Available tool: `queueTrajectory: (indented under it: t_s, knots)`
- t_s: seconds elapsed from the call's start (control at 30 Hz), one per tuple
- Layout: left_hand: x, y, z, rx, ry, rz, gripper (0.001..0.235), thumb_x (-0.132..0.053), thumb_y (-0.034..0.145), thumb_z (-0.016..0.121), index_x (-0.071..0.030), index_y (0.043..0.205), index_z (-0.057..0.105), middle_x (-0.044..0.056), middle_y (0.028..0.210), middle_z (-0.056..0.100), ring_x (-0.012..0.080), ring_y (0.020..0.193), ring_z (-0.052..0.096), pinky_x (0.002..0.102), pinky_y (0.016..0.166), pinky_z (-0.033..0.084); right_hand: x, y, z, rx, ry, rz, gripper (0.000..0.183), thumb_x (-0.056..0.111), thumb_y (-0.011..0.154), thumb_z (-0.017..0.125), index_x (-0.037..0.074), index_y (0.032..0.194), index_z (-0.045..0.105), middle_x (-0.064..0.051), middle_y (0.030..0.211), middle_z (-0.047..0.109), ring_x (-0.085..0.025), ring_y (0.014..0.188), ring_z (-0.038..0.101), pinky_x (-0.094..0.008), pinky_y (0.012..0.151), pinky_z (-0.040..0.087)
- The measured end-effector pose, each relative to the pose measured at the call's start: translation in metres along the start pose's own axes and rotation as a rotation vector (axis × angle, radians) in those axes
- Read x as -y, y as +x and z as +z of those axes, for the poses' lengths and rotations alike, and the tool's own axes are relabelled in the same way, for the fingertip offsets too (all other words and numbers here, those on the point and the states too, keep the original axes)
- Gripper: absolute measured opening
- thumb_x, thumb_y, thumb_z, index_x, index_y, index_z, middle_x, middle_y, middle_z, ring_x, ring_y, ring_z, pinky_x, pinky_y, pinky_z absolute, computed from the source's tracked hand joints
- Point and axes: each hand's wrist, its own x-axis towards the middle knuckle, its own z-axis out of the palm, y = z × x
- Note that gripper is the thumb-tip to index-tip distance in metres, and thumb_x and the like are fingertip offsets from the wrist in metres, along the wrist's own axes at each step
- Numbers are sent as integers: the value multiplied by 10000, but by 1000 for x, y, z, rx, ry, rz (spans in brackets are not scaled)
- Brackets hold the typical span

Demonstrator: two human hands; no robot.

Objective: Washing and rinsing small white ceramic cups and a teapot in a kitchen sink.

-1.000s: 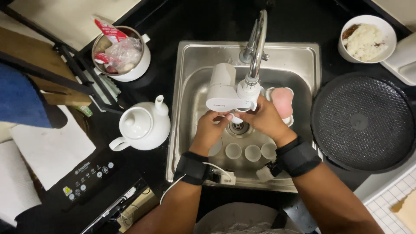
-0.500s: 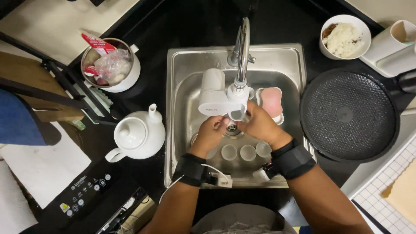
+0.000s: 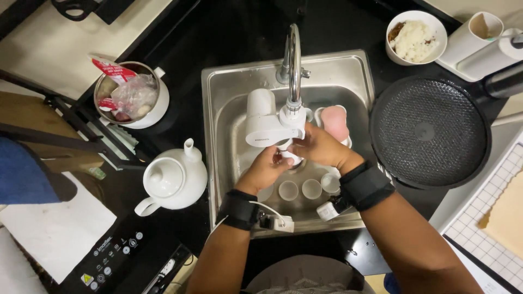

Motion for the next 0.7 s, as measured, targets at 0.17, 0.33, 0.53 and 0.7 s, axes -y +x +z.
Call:
queueTrajectory:
  t_s: [0.17, 0.33, 0.53, 0.7]
  knots:
    - [7, 7, 2, -175, 173, 37, 504, -70, 897, 768, -36, 1357, 564, 49, 1180, 676, 150, 1014, 654, 321, 881, 559, 9, -10, 3, -217, -497, 235, 368, 196, 895, 791, 14, 1187, 660, -63, 993, 725, -148, 884, 673, -315, 803, 575]
    - [-13, 7, 12, -308, 199, 116, 528, -76, 837, 816, -43, 1317, 598, 67, 1173, 726, 170, 1056, 700, 318, 888, 589, 7, -17, 1, -193, -438, 479, 298, 278, 981, 692, 17, 1122, 710, -80, 842, 706, -149, 694, 609, -309, 625, 509]
    - [-34, 7, 25, -370, 179, 192, 584, -28, 775, 825, -36, 1316, 606, 52, 1239, 682, 179, 1149, 672, 341, 908, 609, -16, -26, -7, -125, -284, 358, 211, 202, 982, 628, 51, 1116, 691, -2, 896, 724, -96, 767, 646, -258, 702, 553]
    - [-39, 8, 28, -320, 259, 261, 542, -16, 819, 831, -32, 1318, 620, 73, 1257, 708, 179, 1168, 687, 335, 992, 567, -12, -37, -1, -170, -469, 169, 157, 137, 971, 692, 16, 1069, 704, -32, 878, 722, -121, 813, 668, -275, 765, 552]
